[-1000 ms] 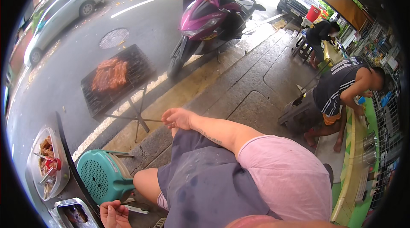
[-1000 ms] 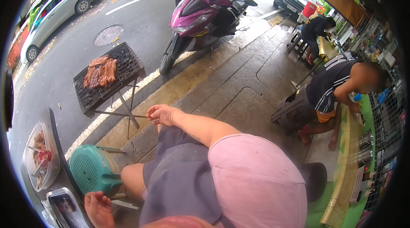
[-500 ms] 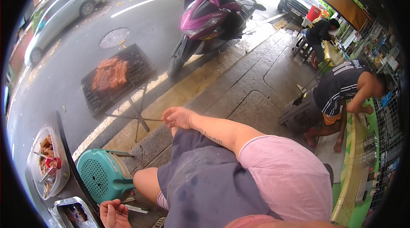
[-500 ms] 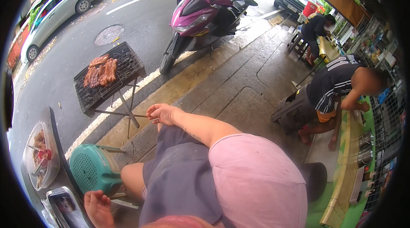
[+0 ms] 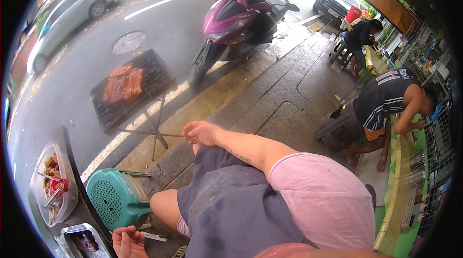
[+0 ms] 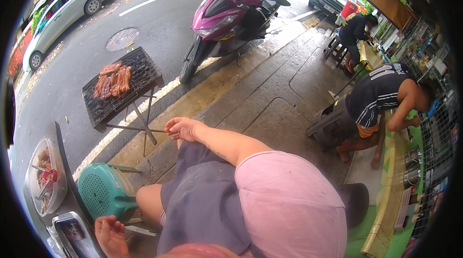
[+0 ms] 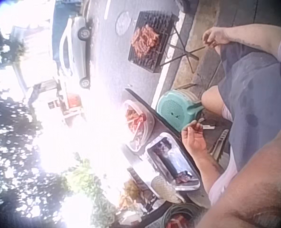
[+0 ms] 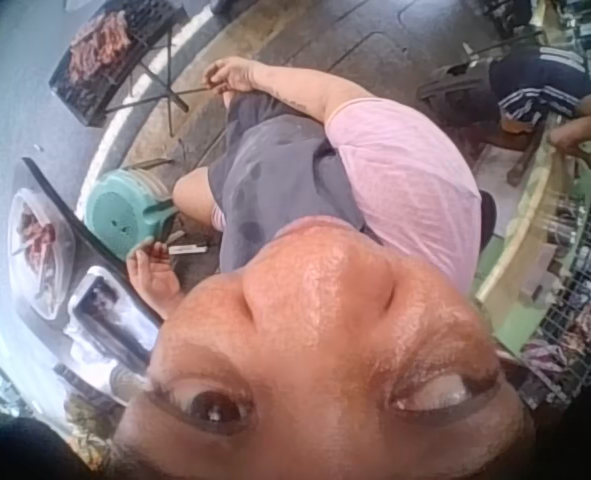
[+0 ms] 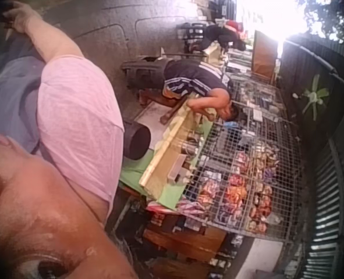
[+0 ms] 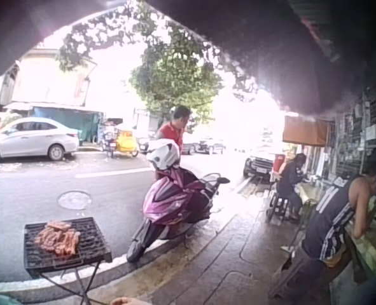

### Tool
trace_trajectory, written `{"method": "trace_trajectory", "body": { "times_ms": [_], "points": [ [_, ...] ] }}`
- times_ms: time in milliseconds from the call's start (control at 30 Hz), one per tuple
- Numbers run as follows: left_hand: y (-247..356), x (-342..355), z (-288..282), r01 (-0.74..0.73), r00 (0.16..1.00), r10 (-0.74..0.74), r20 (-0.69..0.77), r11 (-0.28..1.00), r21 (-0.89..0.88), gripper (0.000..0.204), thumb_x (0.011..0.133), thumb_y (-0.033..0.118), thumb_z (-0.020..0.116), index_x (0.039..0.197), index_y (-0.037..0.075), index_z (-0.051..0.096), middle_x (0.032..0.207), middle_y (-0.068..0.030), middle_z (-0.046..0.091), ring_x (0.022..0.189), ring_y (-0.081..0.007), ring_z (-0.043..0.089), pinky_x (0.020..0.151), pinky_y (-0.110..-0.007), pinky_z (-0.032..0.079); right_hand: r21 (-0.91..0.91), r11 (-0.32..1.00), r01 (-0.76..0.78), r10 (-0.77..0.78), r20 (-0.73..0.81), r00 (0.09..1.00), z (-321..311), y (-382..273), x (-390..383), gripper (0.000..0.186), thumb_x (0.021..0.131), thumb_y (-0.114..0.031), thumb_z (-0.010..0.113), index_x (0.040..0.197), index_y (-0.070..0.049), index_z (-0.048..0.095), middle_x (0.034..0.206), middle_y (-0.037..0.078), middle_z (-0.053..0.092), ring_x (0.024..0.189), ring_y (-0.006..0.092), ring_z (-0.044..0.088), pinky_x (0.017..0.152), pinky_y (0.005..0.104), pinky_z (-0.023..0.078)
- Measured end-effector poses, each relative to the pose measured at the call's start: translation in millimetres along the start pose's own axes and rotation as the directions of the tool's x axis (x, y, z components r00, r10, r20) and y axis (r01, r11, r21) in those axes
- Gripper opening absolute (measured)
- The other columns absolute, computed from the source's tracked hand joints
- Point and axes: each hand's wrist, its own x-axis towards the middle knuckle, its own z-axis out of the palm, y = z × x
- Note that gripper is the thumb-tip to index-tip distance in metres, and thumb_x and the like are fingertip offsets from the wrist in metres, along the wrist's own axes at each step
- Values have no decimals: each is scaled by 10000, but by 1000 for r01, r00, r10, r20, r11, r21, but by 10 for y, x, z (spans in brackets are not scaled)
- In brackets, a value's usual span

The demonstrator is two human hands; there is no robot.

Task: The person grills meat over a small charcoal grill using tongs to turn the pieces and a hand fan to stoke the embers.

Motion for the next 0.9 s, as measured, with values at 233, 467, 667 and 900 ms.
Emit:
{"method": "trace_trajectory", "body": {
  "times_ms": [233,467,667,900],
  "points": [
    [12,4,17,1,1000,-1,2,1000,1,161,1011,146,565,1105,19,592,1073,-144,685,893,-225,662,817,-338,547,-36,999,-6,5,-24,1000,-58,59,40,290,831,-1,649,1119,-34,636,1126,144,647,1043,296,622,892,439,507],
    [16,7,5,3,1000,-3,-3,1000,3,153,1010,141,564,1100,20,592,1076,-143,683,899,-226,657,827,-344,544,-35,999,-9,8,-17,1000,-68,65,58,288,833,-2,647,1118,-34,633,1131,145,643,1058,301,614,896,438,505],
    [8,8,-10,10,1000,-10,-11,1000,4,157,1014,143,554,1100,17,590,1067,-141,680,902,-227,653,836,-345,541,-20,1000,-12,11,-24,1000,-58,57,53,292,829,-5,657,1118,-44,636,1137,146,647,1065,304,616,901,440,504],
    [4,-3,-26,12,1000,-12,3,1000,0,147,1012,147,561,1095,29,590,1070,-134,685,900,-223,656,831,-342,540,-32,999,-10,9,-25,1000,-69,88,54,283,828,-5,656,1108,-45,640,1124,136,652,1065,299,617,899,434,506]
  ]
}}
